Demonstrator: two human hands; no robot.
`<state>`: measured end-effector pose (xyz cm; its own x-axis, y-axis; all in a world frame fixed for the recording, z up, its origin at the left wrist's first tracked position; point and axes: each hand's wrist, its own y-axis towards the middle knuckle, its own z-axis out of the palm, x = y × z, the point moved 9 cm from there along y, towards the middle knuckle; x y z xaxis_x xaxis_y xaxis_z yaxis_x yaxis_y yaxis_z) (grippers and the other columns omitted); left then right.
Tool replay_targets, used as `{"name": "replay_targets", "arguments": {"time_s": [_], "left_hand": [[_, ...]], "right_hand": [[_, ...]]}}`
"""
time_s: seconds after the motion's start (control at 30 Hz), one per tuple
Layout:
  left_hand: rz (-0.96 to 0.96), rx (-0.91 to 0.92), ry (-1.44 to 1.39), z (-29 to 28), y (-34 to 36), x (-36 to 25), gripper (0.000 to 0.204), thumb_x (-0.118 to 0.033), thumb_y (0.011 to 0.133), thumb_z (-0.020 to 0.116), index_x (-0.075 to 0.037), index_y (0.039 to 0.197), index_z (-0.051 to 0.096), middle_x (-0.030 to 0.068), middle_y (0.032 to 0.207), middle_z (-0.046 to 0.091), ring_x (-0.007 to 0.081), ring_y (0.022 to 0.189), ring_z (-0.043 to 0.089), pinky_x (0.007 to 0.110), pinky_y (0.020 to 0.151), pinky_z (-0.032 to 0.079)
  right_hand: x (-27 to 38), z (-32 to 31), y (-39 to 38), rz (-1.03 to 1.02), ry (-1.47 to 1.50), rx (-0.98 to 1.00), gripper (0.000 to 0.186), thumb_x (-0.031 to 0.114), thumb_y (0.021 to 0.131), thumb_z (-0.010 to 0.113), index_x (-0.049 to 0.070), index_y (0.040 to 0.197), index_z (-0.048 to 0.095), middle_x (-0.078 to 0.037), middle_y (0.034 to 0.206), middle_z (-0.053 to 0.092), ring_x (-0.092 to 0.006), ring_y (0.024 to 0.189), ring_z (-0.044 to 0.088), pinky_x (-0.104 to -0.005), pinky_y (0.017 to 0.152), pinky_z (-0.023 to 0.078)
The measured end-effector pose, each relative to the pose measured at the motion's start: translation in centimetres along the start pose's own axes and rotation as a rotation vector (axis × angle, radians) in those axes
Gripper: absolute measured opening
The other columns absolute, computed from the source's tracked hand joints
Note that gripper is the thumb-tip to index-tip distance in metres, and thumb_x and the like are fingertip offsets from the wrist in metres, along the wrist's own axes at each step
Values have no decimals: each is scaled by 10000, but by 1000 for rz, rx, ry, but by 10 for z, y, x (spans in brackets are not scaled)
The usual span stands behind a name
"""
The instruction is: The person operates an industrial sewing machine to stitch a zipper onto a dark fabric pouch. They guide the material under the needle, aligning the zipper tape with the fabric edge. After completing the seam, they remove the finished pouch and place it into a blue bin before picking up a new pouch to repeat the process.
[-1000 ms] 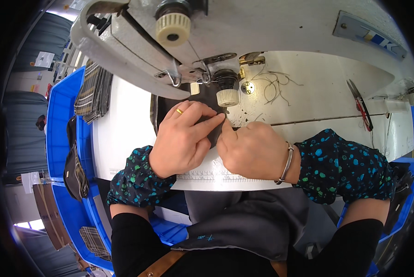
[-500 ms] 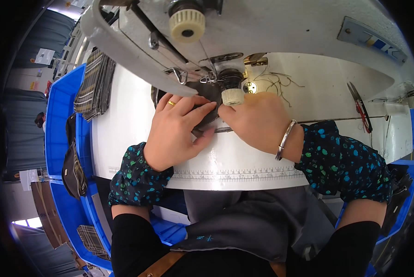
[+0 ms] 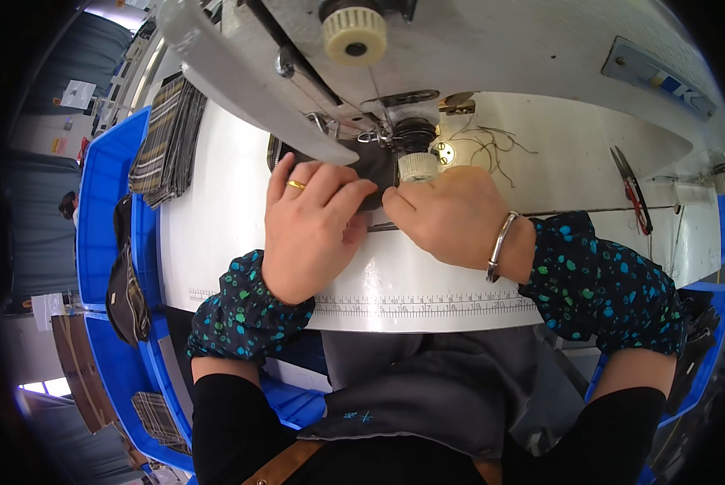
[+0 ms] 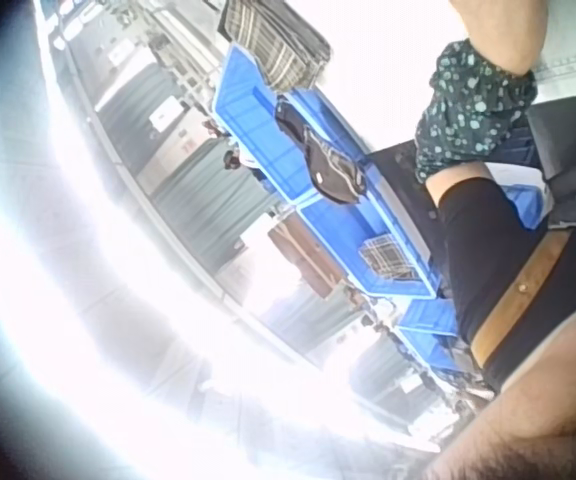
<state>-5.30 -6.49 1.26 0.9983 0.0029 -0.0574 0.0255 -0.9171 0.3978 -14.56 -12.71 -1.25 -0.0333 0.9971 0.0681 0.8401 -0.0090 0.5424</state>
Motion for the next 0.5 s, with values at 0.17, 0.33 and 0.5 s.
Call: {"name": "replay_targets", "arguments": {"time_s": [0.17, 0.33, 0.5], "left_hand": [[68, 11, 85, 7, -4, 1, 180, -144, 806, 715, -127, 983, 738, -6, 957, 629, 200, 1020, 641, 547, 1140, 423], [140, -17, 43, 7, -5, -2, 147, -143, 804, 706, -118, 938, 760, -10, 932, 637, 200, 1011, 637, 496, 1089, 462], [176, -3, -78, 8, -4, 0, 220, -128, 791, 703, -100, 990, 795, -16, 955, 684, 205, 1003, 628, 422, 1019, 483]], "right_hand": [[3, -3, 0, -26, -30, -17, 169, 152, 829, 693, 60, 971, 693, -3, 734, 612, -173, 620, 671, -339, 518, 508], [5, -3, -1, -32, -49, -15, 152, 148, 824, 694, 62, 949, 691, -2, 736, 611, -163, 635, 672, -330, 532, 512], [7, 0, -1, -57, -30, 25, 128, 146, 814, 688, 66, 913, 676, -7, 738, 613, -170, 644, 671, -335, 543, 515]]}}
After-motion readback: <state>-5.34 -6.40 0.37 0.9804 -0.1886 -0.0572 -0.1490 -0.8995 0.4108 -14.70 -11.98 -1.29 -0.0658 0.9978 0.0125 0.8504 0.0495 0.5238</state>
